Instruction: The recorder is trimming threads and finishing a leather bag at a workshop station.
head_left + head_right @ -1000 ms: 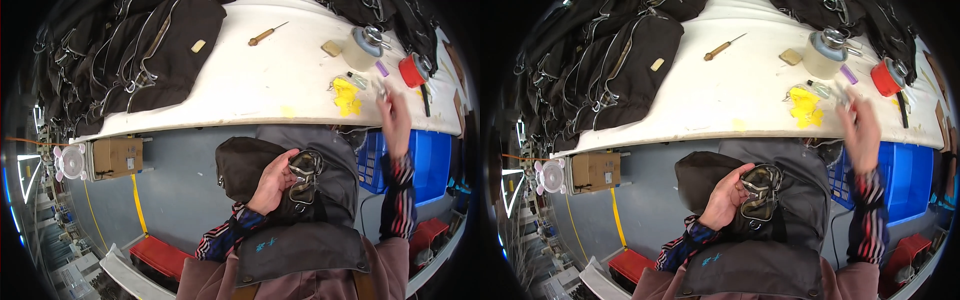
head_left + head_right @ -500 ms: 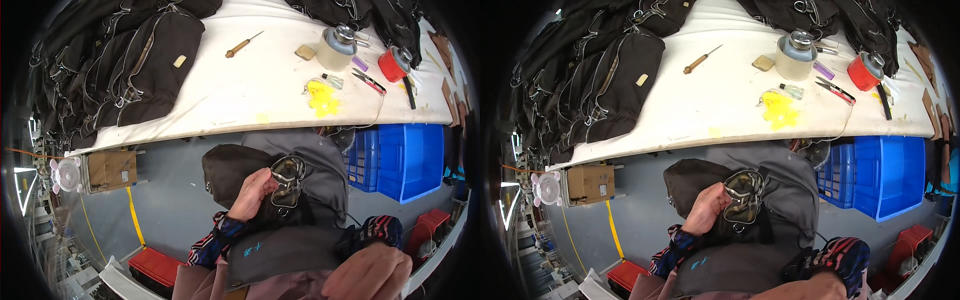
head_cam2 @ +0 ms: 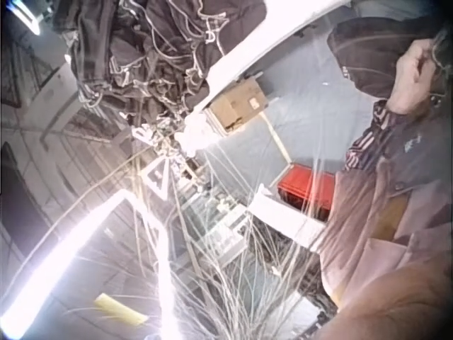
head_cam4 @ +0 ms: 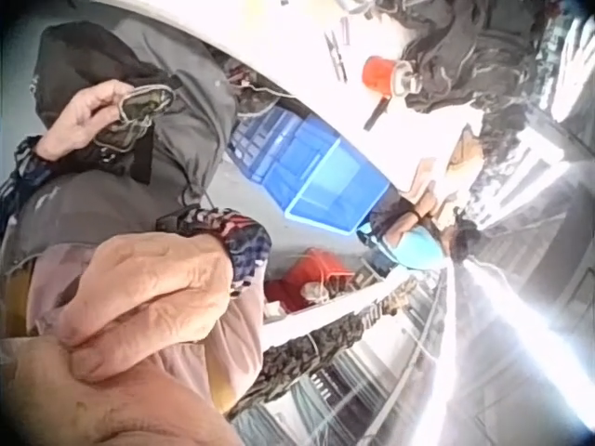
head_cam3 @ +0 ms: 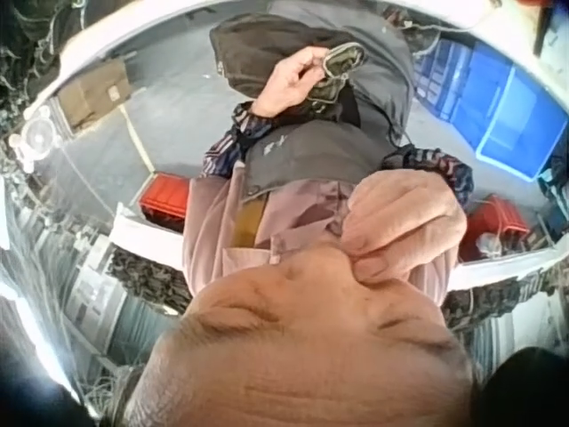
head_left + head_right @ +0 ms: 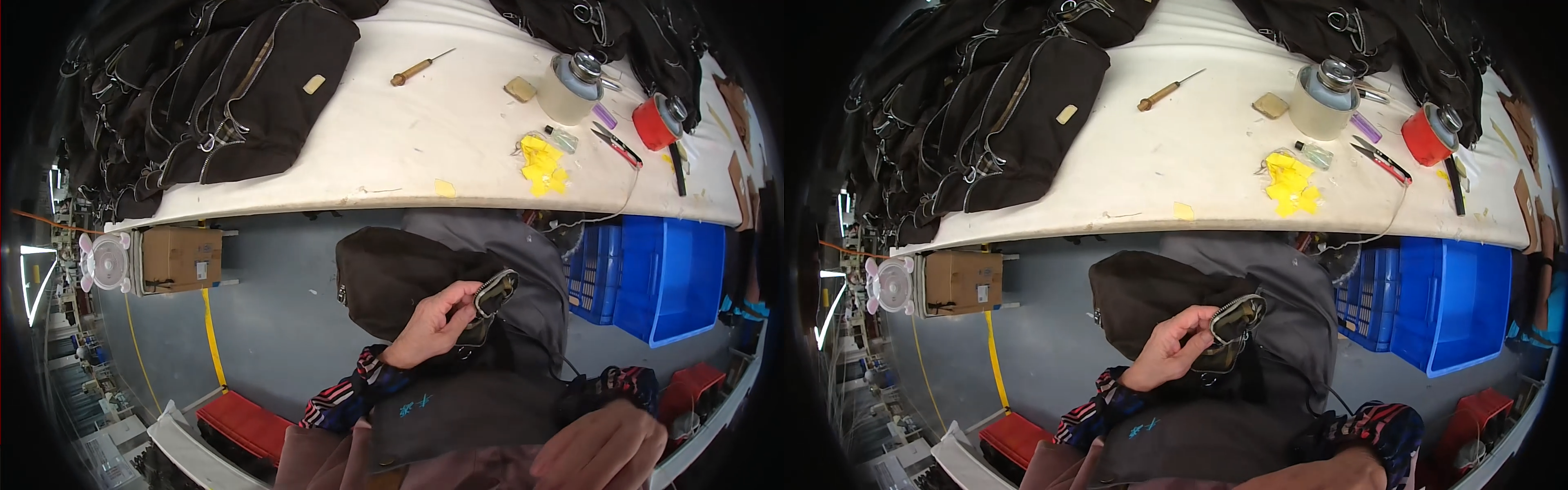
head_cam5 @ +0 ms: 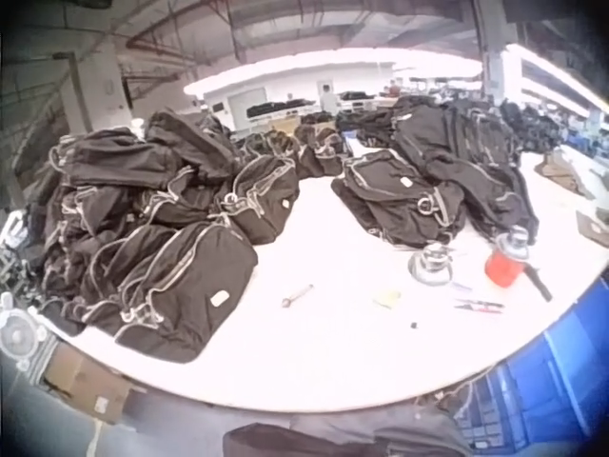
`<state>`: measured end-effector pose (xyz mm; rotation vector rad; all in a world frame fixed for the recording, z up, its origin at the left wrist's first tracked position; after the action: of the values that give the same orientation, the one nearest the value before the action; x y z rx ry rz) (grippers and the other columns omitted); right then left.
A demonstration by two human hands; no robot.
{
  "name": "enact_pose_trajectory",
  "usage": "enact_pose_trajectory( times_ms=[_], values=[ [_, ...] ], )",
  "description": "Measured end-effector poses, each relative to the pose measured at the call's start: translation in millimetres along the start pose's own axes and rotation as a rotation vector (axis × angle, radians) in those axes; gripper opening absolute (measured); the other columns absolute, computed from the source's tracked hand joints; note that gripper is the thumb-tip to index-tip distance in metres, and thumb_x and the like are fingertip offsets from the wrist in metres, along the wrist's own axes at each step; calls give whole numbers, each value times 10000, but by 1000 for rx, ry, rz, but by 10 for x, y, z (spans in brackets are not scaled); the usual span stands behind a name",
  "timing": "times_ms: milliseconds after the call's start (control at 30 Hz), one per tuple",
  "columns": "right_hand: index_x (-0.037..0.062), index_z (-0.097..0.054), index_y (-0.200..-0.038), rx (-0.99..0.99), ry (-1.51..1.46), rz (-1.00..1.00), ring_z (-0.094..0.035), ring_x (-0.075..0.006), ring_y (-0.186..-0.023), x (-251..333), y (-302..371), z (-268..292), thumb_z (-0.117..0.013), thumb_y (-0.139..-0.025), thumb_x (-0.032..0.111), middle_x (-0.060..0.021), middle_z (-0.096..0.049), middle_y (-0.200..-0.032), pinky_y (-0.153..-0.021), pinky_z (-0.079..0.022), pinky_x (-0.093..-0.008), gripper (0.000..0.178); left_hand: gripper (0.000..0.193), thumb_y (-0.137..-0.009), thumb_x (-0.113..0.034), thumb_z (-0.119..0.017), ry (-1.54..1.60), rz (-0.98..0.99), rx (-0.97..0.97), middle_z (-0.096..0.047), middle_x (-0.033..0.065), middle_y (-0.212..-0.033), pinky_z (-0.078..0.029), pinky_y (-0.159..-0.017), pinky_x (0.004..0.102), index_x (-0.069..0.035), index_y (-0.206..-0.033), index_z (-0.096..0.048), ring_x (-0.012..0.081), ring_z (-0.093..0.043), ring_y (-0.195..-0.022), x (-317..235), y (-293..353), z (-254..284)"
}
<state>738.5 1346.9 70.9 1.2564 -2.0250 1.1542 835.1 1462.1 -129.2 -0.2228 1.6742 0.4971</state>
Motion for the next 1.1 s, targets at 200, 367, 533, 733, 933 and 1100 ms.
enact_pose_trajectory(
  times_ms=[200, 367, 533, 733, 933, 1100],
  values=[
    [34, -592, -752, 288, 381, -81, -570, -227, -607, -371, 59, 356, -573, -798, 104, -111, -590, -736, -562, -460, -316, 85, 333, -832, -20, -515, -247, -13, 20, -560, 107, -777, -448, -601, 266, -80, -1157, -472, 193, -554, -633, -126, 16, 55],
    [54, -594, -827, 80, 1090, -271, -558, -277, -762, -1190, 455, 1368, -551, -828, 212, -102, -588, -791, -673, -445, -363, 163, 219, -844, -59, -522, -357, -86, 59, -597, 103, -795, -456, -635, 266, -24, -1060, -548, 161, -576, -681, -205, 48, -76],
    [27, -572, -749, 94, 735, -424, -507, -224, -624, -1364, 575, 1336, -572, -847, 228, -76, -517, -675, -590, -399, -306, 223, 179, -862, -116, -512, -434, -6, 44, -603, 150, -798, -453, -680, 286, 3, -984, -568, 193, -590, -738, -360, 53, -99],
    [15, -573, -752, 209, 750, -468, -541, -262, -632, -1201, 676, 1268, -578, -832, 226, -111, -538, -676, -562, -400, -344, 226, 120, -865, -93, -507, -482, 46, 46, -585, 129, -734, -448, -620, 274, -9, -910, -580, 158, -562, -662, -321, -4, -177],
    [2, -477, -778, 247, 805, -547, -521, -321, -657, -1302, 777, 1248, -471, -898, 214, -154, -507, -694, -579, -383, -377, 244, 117, -870, -98, -506, -415, -8, 190, -530, 96, -704, -415, -617, 250, 8, -845, -549, 134, -510, -659, -323, -51, -249],
    [14, -463, -763, 199, 768, -541, -461, -318, -576, -1400, 823, 1249, -457, -910, 229, -163, -474, -629, -538, -365, -376, 261, 155, -898, -125, -478, -256, 102, 212, -512, 22, -718, -385, -616, 226, -7, -809, -527, 80, -456, -676, -209, -62, -231]
  ],
)
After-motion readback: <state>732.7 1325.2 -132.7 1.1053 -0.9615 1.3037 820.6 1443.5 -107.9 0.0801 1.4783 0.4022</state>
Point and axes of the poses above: each hand's wrist, its own y-axis away from the middle knuckle, its own z-axis out of the back of the hand, x = y × z, the point moved 4 cm from there along -y, towards the middle knuckle
